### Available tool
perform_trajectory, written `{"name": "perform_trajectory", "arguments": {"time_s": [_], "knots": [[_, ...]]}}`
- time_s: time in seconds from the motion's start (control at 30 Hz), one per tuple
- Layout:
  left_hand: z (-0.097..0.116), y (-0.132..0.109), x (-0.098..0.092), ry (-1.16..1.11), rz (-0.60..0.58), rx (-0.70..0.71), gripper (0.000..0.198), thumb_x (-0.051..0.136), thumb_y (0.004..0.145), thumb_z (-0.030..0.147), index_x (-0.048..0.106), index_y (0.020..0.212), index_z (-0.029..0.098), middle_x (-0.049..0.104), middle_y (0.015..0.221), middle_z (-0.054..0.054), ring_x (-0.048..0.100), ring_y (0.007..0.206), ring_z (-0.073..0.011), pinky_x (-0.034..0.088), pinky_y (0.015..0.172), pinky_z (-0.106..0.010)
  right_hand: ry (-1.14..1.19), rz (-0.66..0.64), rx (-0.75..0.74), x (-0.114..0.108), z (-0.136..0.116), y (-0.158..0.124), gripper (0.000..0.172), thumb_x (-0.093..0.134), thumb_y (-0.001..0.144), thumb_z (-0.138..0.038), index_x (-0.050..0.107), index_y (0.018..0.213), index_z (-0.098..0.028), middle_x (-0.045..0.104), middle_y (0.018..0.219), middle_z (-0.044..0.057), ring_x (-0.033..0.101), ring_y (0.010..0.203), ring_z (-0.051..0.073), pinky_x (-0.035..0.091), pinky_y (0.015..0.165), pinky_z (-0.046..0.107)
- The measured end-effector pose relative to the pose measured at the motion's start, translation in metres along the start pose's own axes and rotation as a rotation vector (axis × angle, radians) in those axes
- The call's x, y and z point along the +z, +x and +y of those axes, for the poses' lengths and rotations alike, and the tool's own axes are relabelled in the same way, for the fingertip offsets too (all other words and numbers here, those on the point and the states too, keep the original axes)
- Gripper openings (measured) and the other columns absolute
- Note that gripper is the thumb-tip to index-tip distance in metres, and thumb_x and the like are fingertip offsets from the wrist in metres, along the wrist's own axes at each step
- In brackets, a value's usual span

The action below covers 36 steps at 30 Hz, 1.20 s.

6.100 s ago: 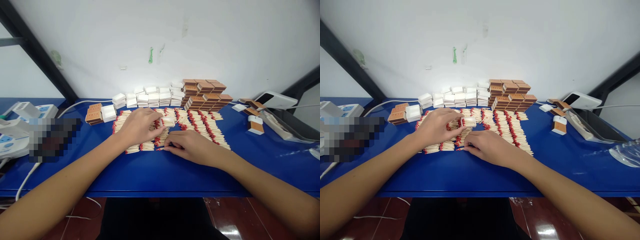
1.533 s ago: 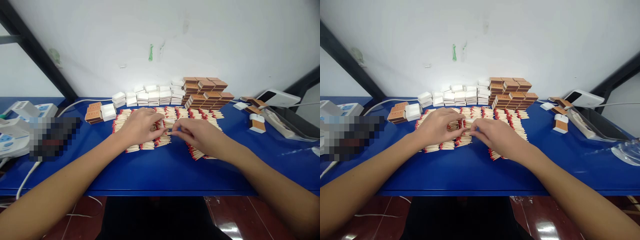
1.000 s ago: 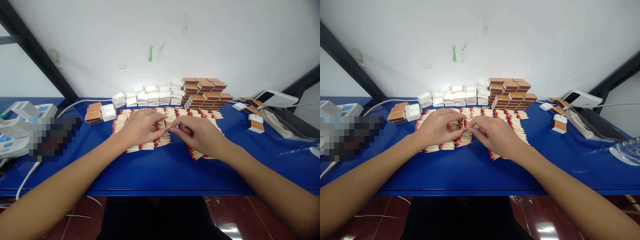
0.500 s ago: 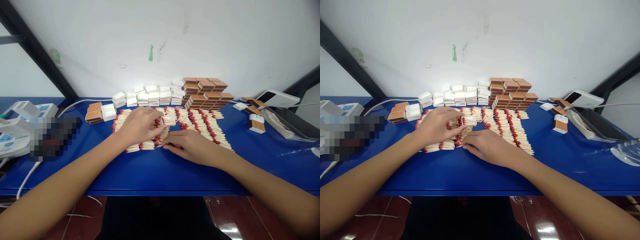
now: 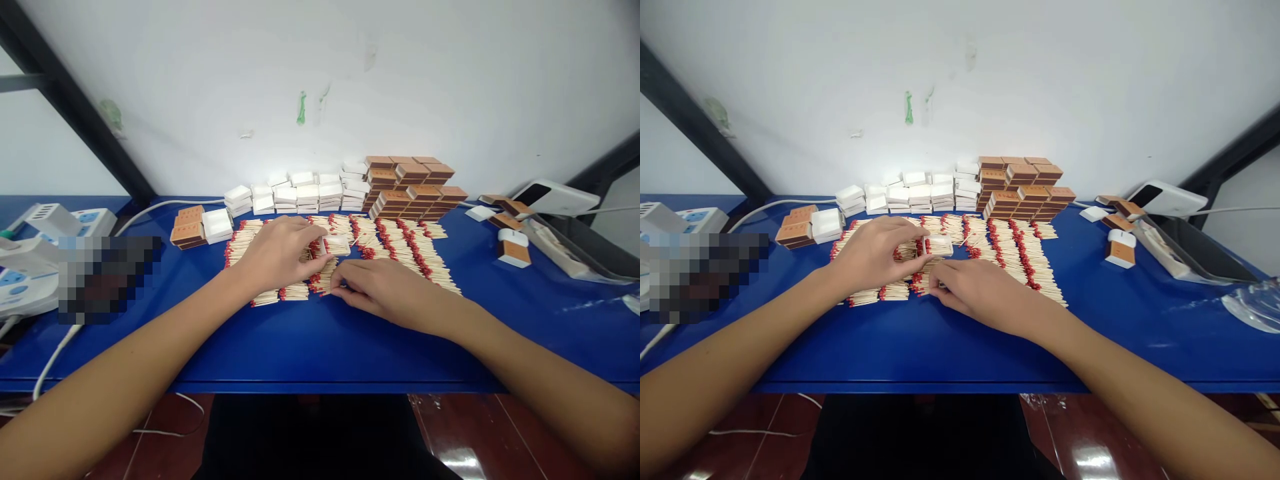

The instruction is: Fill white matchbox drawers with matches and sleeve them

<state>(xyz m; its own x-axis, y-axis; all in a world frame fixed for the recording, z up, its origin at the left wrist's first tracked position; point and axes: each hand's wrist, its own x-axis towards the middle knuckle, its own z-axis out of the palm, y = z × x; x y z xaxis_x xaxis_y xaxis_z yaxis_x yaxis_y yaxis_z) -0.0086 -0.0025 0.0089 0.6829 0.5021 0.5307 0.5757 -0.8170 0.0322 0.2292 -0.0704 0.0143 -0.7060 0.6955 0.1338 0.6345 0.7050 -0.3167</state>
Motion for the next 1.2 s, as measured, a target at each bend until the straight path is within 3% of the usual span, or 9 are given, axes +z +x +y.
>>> {"name": "perform_trajectory", "arguments": {"time_s": [0.17, 0.33, 0.53, 0.77, 0.93, 1.1, 1.2], "knots": [[0.001, 0.001, 0.001, -0.043, -0.014, 0.043, 0.036, 0.064, 0.102, 0.046, 0.075, 0.113, 0.014, 0.079, 0.092, -0.010, 0.076, 0.095, -0.0286, 0.057, 0.080, -0.039, -0.029, 0.183, 0.098, -0.014, 0.017, -0.003, 0.013, 0.055, 0.106, -0.031, 0.064, 0.103, -0.022, 0.063, 0.077, 0.000, 0.057, 0.067, 0.017, 0.035, 0.063, 0.029], [0.010, 0.002, 0.002, -0.115, 0.010, 0.061, 0.033, 0.063, 0.103, 0.047, 0.076, 0.106, 0.017, 0.076, 0.082, -0.005, 0.073, 0.081, -0.0230, 0.053, 0.074, -0.035, -0.088, 0.332, 0.126, -0.017, 0.022, -0.001, 0.013, 0.054, 0.107, -0.032, 0.061, 0.100, -0.022, 0.058, 0.073, -0.002, 0.053, 0.064, 0.017, 0.033, 0.061, 0.029], [0.014, 0.000, 0.003, -0.133, 0.041, 0.066, 0.030, 0.064, 0.102, 0.046, 0.074, 0.105, 0.018, 0.078, 0.090, -0.006, 0.074, 0.085, -0.0224, 0.052, 0.073, -0.034, -0.215, 0.339, 0.121, -0.010, 0.020, 0.000, 0.016, 0.050, 0.108, -0.031, 0.062, 0.104, -0.022, 0.060, 0.074, 0.000, 0.054, 0.062, 0.018, 0.035, 0.061, 0.031], [0.011, 0.000, 0.003, -0.133, -0.002, 0.075, 0.033, 0.063, 0.104, 0.047, 0.074, 0.113, 0.017, 0.078, 0.091, -0.006, 0.074, 0.087, -0.0225, 0.054, 0.078, -0.035, -0.260, 0.339, 0.110, -0.008, 0.021, -0.001, 0.017, 0.052, 0.108, -0.032, 0.065, 0.107, -0.021, 0.067, 0.081, 0.003, 0.059, 0.067, 0.019, 0.036, 0.062, 0.031], [0.013, 0.000, 0.002, -0.114, 0.001, 0.094, 0.032, 0.062, 0.104, 0.045, 0.075, 0.109, 0.016, 0.077, 0.088, -0.006, 0.074, 0.084, -0.0230, 0.053, 0.075, -0.035, -0.237, 0.316, 0.102, -0.009, 0.018, 0.000, 0.018, 0.052, 0.108, -0.031, 0.066, 0.109, -0.020, 0.065, 0.076, 0.002, 0.057, 0.065, 0.018, 0.035, 0.061, 0.030], [0.009, 0.001, 0.001, -0.077, 0.023, 0.035, 0.029, 0.065, 0.102, 0.044, 0.075, 0.108, 0.018, 0.078, 0.088, -0.006, 0.075, 0.087, -0.0245, 0.055, 0.079, -0.036, -0.139, 0.379, 0.070, -0.010, 0.011, 0.000, 0.015, 0.054, 0.107, -0.030, 0.066, 0.106, -0.021, 0.068, 0.078, 0.001, 0.058, 0.063, 0.016, 0.035, 0.059, 0.029], [0.003, 0.001, 0.001, -0.007, 0.064, -0.014, 0.029, 0.069, 0.098, 0.041, 0.076, 0.111, 0.016, 0.080, 0.097, -0.009, 0.076, 0.092, -0.0274, 0.057, 0.080, -0.039, -0.050, 0.268, -0.042, -0.007, 0.004, -0.001, 0.014, 0.056, 0.106, -0.026, 0.069, 0.104, -0.021, 0.073, 0.086, 0.002, 0.062, 0.068, 0.015, 0.040, 0.063, 0.029]]}}
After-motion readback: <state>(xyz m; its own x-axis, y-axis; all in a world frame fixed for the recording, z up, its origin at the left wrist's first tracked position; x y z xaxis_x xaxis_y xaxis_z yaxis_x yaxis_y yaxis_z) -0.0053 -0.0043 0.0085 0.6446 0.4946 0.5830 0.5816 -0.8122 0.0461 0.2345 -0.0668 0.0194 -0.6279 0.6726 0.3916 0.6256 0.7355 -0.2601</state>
